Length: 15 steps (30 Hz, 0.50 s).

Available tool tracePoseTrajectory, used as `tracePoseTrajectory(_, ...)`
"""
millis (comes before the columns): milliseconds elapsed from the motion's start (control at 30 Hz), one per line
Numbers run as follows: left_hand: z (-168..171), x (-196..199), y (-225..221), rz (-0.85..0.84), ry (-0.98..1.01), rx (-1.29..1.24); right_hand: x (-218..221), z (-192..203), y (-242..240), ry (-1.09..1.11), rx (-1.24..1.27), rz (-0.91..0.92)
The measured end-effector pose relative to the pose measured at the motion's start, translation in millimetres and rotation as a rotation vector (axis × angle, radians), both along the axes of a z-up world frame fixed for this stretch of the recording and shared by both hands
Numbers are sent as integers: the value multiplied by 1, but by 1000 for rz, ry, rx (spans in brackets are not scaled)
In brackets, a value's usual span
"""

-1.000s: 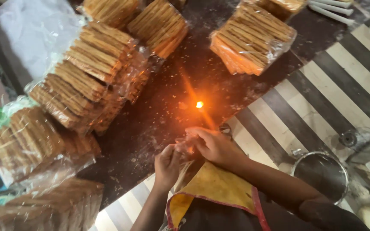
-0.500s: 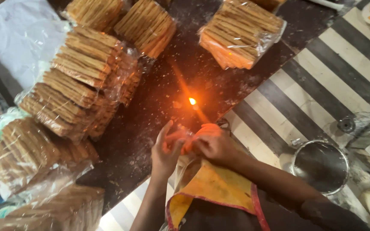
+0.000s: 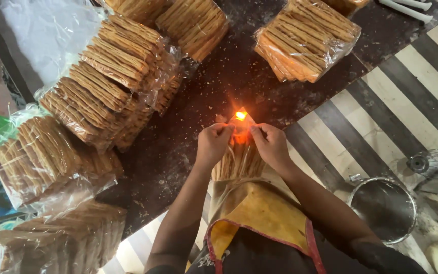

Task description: Seal plastic bags containing stacked snack bars using a candle flame.

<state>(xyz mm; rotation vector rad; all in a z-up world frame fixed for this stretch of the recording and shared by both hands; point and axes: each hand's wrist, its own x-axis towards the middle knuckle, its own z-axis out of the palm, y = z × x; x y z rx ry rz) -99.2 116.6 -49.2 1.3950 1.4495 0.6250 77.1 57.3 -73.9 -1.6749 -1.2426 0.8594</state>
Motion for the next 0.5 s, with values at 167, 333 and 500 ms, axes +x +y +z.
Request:
tracePoseTrajectory(167,-23,-4,0,-41,11,67,-3,-10,-2,-14,-3,-55)
tracePoseTrajectory(333,-6,-13,-5,11,1,94,-13,-6,-4,-66,23,-22)
tracePoseTrajectory(500,13,-44,-45,129,76,644,-35,21,-13,10,233,149)
